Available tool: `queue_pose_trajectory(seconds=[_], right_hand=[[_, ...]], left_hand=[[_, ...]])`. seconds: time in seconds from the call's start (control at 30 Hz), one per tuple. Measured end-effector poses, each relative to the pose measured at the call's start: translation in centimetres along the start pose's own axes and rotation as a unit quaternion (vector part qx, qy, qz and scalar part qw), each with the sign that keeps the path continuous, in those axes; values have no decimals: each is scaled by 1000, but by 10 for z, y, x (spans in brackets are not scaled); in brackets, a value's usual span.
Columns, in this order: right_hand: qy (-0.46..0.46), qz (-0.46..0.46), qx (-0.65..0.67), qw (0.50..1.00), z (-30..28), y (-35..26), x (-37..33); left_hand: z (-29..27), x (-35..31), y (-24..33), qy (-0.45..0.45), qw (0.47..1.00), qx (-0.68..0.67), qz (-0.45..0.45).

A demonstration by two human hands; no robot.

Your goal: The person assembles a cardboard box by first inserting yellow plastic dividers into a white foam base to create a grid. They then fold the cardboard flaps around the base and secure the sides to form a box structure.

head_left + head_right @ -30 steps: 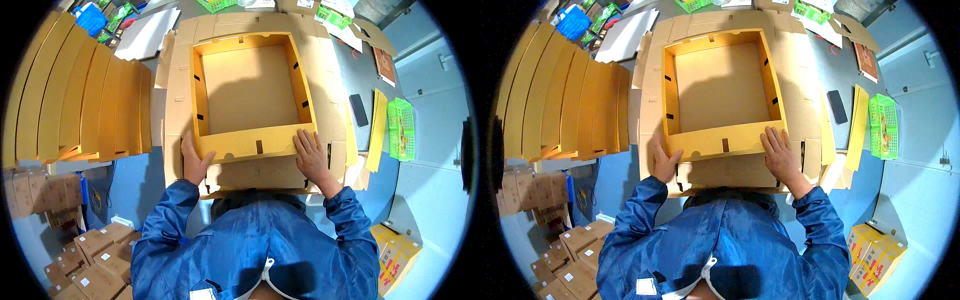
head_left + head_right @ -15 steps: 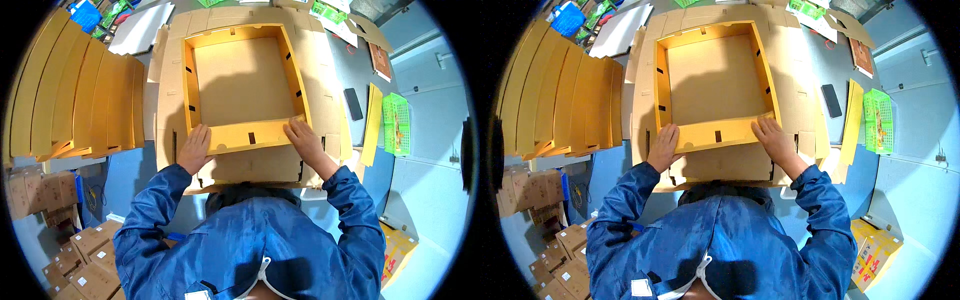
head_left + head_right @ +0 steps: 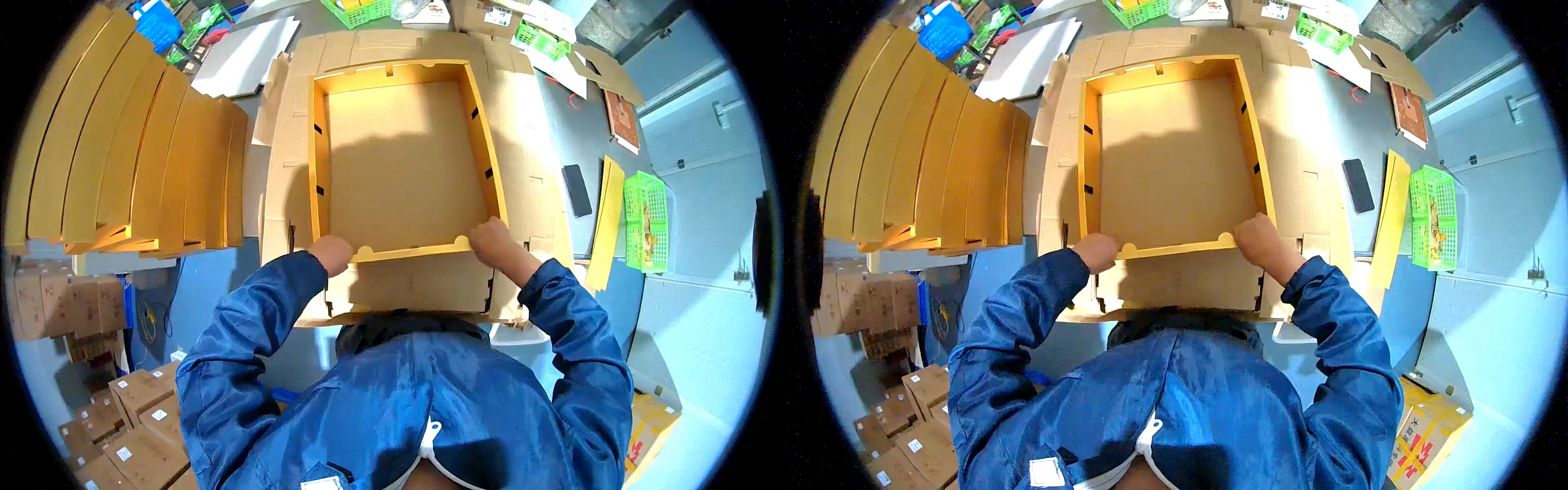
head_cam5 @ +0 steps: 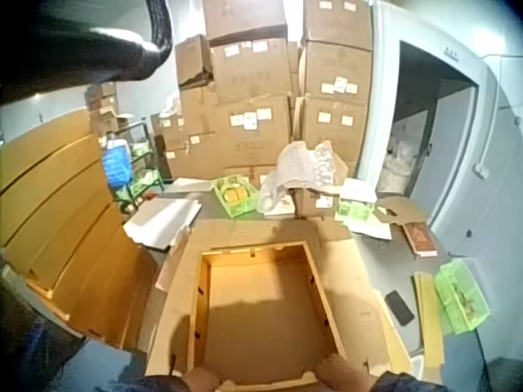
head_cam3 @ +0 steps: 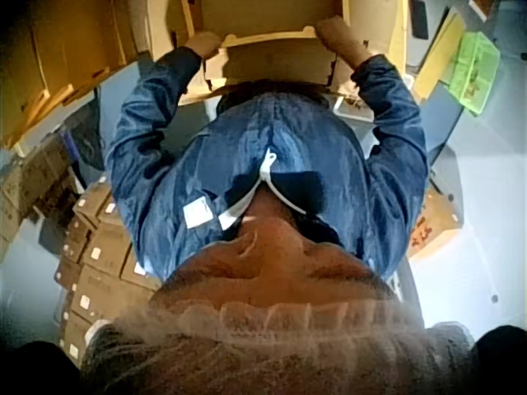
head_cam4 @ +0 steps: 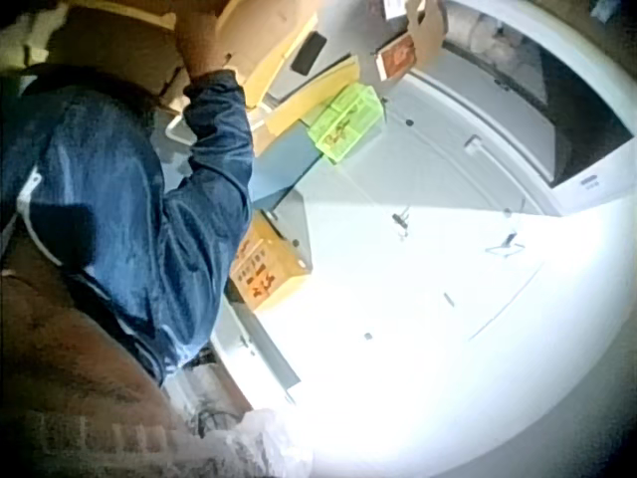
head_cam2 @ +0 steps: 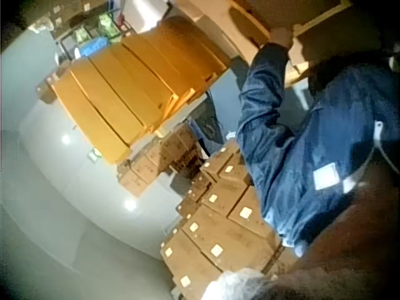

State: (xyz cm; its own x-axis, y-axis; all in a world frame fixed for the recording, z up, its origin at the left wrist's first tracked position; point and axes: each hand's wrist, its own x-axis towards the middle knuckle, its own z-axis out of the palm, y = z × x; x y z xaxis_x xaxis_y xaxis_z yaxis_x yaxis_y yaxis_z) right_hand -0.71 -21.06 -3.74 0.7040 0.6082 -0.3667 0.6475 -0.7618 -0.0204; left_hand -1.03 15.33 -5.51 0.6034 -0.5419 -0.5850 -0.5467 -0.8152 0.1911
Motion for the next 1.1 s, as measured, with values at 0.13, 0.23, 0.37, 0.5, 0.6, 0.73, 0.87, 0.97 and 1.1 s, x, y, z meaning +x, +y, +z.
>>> queue_pose_trajectory(seconds=[0.13, 0.23, 0.37, 0.5, 0.6, 0.73, 0.87, 0.97, 1.1], right_hand=[[-77, 41, 31, 996, 2, 3, 3], [-66, 36, 64, 995, -1, 6, 5], [15, 24, 67, 997, 15, 13, -2], [155, 21, 132, 979, 17, -3, -31], [89, 15, 140, 986, 18, -48, -59], [133, -75, 250, 956, 54, -95, -83], [84, 24, 262, 961, 39, -98, -118], [48, 58, 328, 942, 32, -77, -136], [72, 115, 407, 903, -6, -48, -132]], left_hand=[[-31, -2, 9, -90, 996, 0, 7], [-25, 3, 4, -71, 997, 4, 11], [-28, 2, 15, -76, 997, 3, -12], [-8, -21, 20, 41, 998, -56, 6], [-15, -40, 11, 61, 995, 48, 60], [19, -44, -17, 18, 984, 141, 104], [21, -37, 7, 82, 971, 154, 166], [24, -9, 25, 151, 964, 105, 191], [14, 4, 48, 123, 968, 86, 202]])
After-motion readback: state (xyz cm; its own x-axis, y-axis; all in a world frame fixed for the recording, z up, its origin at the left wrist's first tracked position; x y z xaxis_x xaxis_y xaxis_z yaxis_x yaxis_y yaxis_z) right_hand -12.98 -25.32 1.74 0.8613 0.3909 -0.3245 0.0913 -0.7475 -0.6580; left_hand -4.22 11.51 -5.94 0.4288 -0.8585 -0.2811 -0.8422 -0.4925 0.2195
